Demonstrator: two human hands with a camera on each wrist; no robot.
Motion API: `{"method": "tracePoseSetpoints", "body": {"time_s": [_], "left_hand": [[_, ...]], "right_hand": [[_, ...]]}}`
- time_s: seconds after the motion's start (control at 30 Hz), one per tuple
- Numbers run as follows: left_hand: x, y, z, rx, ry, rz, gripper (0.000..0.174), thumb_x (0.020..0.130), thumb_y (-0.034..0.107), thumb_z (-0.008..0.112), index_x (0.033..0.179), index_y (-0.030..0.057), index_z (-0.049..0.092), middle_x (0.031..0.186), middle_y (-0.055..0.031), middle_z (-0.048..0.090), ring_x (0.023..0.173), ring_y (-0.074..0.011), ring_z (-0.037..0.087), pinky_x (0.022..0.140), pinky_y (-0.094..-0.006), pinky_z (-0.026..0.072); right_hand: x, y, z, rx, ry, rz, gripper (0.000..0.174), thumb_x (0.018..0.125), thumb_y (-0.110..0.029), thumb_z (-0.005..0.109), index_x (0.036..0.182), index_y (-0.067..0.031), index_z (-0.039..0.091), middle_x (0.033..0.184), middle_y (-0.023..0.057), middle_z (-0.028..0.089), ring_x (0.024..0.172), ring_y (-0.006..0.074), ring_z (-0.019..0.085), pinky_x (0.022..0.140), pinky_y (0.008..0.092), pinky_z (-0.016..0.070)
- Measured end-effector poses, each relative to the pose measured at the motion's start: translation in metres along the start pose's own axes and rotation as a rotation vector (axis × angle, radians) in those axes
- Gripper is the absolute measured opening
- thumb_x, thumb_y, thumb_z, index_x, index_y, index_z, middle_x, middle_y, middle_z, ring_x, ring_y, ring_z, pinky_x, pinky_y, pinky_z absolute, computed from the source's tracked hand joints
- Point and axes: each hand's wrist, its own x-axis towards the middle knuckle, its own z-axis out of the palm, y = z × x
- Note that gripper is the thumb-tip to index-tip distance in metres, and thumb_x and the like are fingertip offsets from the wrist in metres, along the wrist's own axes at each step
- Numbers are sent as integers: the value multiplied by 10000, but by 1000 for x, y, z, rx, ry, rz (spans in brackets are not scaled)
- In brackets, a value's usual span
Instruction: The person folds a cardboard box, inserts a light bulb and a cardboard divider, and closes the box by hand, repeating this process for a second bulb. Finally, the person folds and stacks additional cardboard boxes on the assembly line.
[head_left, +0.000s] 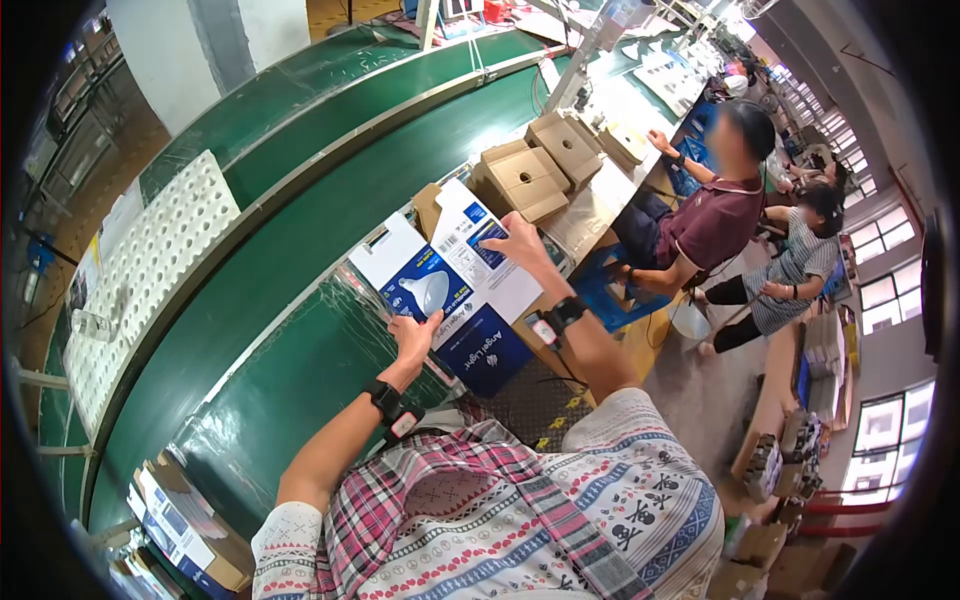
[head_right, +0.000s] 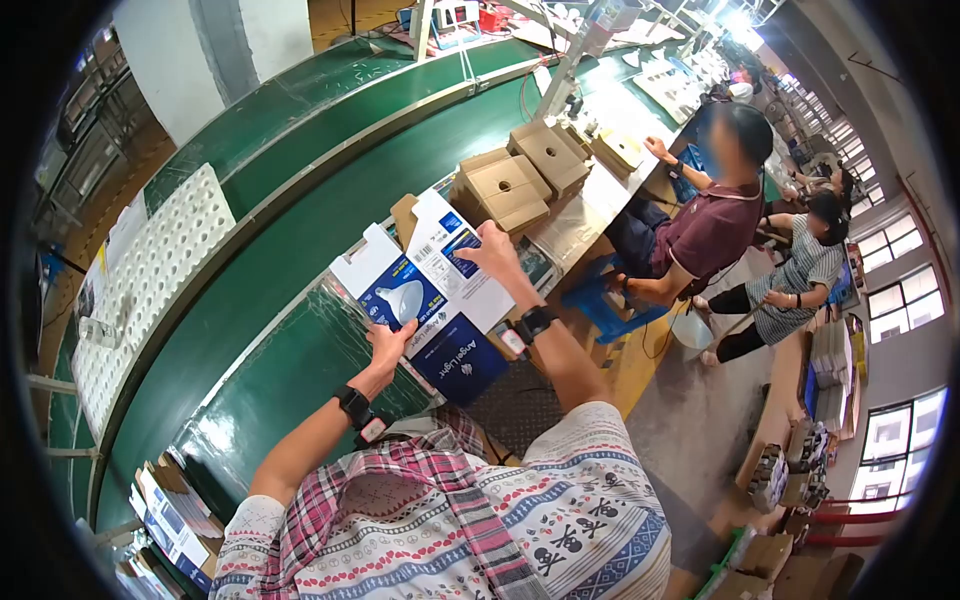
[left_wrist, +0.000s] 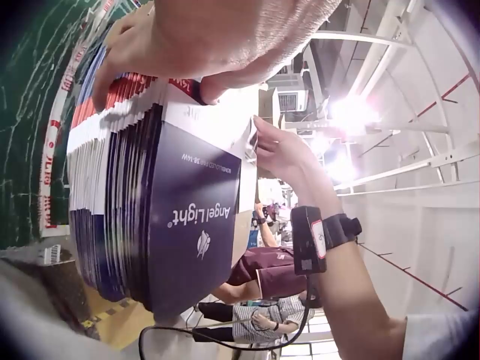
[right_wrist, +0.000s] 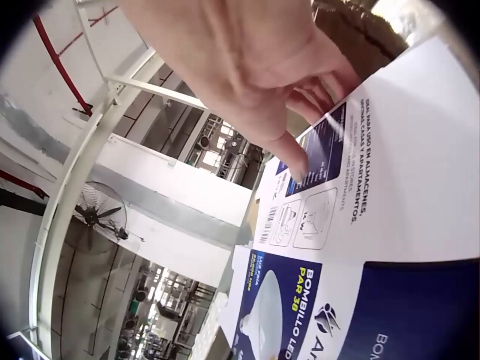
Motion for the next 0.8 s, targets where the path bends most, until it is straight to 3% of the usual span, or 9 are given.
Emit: {"method": "tracePoseSetpoints", "body": {"time_s": [0.03, 0.1, 0.2, 0.23, 0.3, 0.33, 0.47, 0.63, 0.8], "left_hand": [[-7, 7, -7, 14, -4, 4, 885, 706, 364, 728, 1227, -164, 244, 1228, -298, 270, 1141, -368, 338, 950, -372, 335], [-22, 26, -21, 40, 3, -2, 883, 686, 419, 730, 1229, -130, 302, 1231, -283, 275, 1146, -370, 332, 969, -376, 319], [-31, 39, -47, 67, 103, 112, 870, 666, 474, 731, 1197, -111, 367, 1252, -283, 247, 1182, -368, 300, 983, -386, 299], [-23, 31, -51, 25, 237, 161, 722, 719, 413, 714, 1164, -77, 427, 1236, -231, 364, 1159, -291, 380, 948, -362, 337], [-46, 76, -81, -474, -46, 173, 541, 780, 311, 686, 1140, -35, 475, 1149, -135, 511, 1062, -205, 489, 908, -325, 380], [-38, 72, -85, -643, -17, 242, 381, 825, 205, 647, 1114, 1, 507, 1017, -54, 595, 946, -155, 553, 874, -289, 411], [-51, 109, -132, -884, -4, 248, 354, 758, -31, 664, 1073, 22, 510, 981, -79, 621, 828, -184, 623, 741, -323, 531], [-53, 109, -182, -704, 35, 482, 360, 766, -34, 648, 1096, 25, 515, 978, -68, 622, 845, -152, 609, 771, -298, 504], [-58, 79, -200, -264, 325, 478, 322, 777, -27, 622, 1080, 27, 528, 946, -66, 627, 820, -119, 598, 755, -276, 491]], "right_hand": [[3, -5, -8, 8, -16, -18, 451, 651, -268, 781, 907, 29, 559, 841, 161, 637, 784, 236, 626, 709, 313, 486], [18, -1, -21, 352, -443, 16, 353, 747, -233, 716, 960, 28, 611, 846, 78, 652, 742, 115, 614, 658, 243, 483], [9, -22, -36, 571, -570, -9, 309, 806, -211, 663, 996, 31, 631, 870, 62, 660, 737, 93, 623, 657, 226, 490], [8, -28, -38, 622, -585, -17, 318, 806, -231, 664, 990, 27, 636, 867, 57, 662, 737, 95, 622, 668, 227, 485], [2, -43, -37, 726, -619, -32, 338, 805, -272, 667, 978, 19, 647, 861, 46, 665, 736, 98, 621, 688, 230, 475], [-5, -56, -36, 826, -630, -37, 324, 816, -263, 657, 979, 16, 645, 863, 46, 665, 746, 96, 622, 694, 225, 474], [-18, -97, -12, 957, -542, -67, 332, 825, -254, 651, 1013, 19, 624, 887, 67, 662, 767, 99, 621, 711, 239, 484], [-36, -119, 27, 893, -541, -144, 421, 758, -195, 716, 1114, -24, 570, 1010, 79, 638, 913, 147, 605, 843, 290, 466], [-66, -143, 90, 639, -222, -294, 290, 772, -109, 685, 1028, 2, 607, 935, 57, 656, 832, 115, 601, 750, 251, 477]]}}
